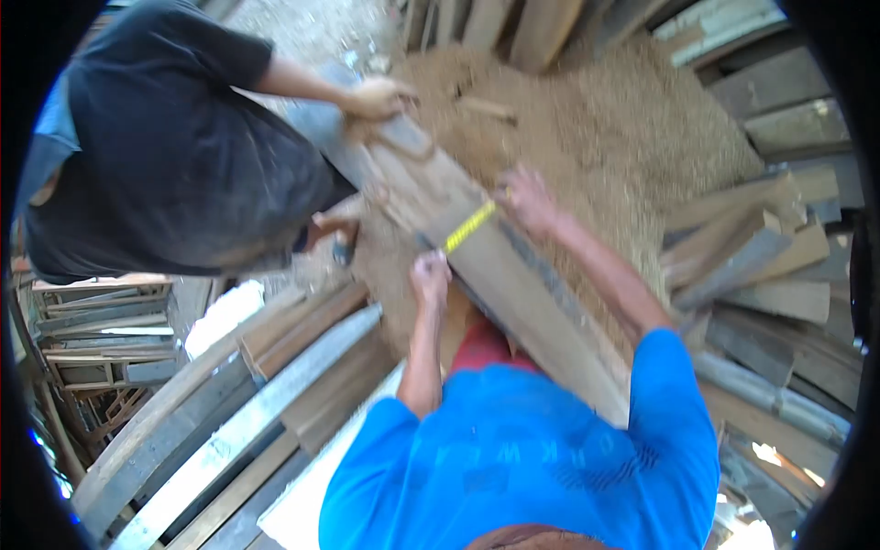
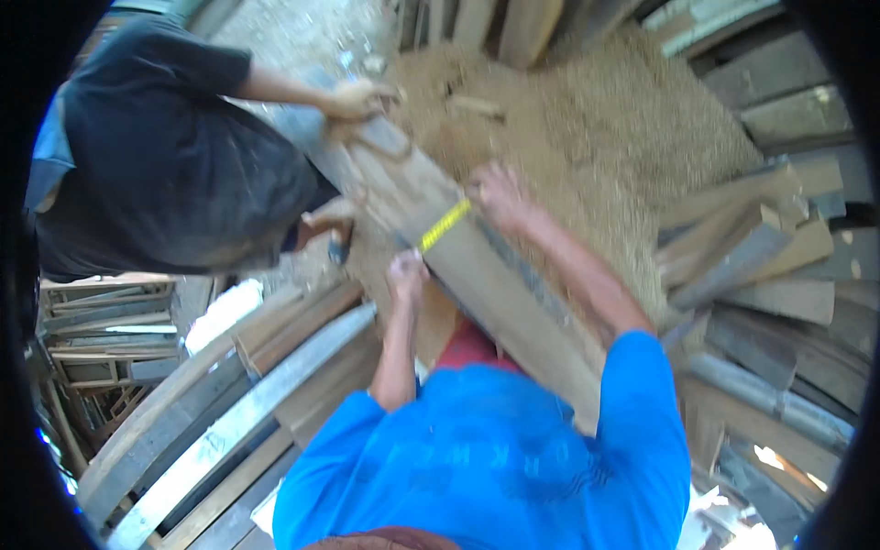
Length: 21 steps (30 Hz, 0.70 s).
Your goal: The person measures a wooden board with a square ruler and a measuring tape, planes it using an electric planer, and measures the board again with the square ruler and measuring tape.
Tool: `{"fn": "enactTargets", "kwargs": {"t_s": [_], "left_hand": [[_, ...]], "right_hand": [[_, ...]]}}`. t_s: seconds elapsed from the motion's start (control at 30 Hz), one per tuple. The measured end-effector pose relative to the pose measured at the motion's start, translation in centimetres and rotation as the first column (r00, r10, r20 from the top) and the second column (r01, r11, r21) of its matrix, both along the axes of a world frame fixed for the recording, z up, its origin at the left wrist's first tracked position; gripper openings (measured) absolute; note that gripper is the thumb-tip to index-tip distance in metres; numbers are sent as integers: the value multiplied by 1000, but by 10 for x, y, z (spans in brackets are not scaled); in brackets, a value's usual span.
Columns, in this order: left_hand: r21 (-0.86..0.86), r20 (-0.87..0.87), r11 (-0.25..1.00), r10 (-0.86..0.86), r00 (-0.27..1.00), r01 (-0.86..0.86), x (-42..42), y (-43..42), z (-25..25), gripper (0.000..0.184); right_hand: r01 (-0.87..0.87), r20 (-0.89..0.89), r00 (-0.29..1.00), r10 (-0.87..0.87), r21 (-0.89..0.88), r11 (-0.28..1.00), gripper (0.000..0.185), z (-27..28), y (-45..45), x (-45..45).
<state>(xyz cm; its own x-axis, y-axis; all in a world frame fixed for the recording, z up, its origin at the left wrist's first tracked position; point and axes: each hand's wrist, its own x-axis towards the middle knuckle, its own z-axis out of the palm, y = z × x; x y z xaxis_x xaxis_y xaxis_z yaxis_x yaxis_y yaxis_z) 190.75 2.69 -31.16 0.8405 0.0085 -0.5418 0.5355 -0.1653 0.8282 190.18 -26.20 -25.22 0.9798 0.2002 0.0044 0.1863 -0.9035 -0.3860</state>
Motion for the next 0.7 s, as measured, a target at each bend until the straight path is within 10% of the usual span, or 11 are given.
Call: {"fn": "enactTargets", "kwargs": {"t_s": [0.7], "left_hand": [[-141,-67,987,63,996,-72,-9,8,2,20]], "right_hand": [[-28,-17,999,29,27,999,29,7,-4,12]]}}
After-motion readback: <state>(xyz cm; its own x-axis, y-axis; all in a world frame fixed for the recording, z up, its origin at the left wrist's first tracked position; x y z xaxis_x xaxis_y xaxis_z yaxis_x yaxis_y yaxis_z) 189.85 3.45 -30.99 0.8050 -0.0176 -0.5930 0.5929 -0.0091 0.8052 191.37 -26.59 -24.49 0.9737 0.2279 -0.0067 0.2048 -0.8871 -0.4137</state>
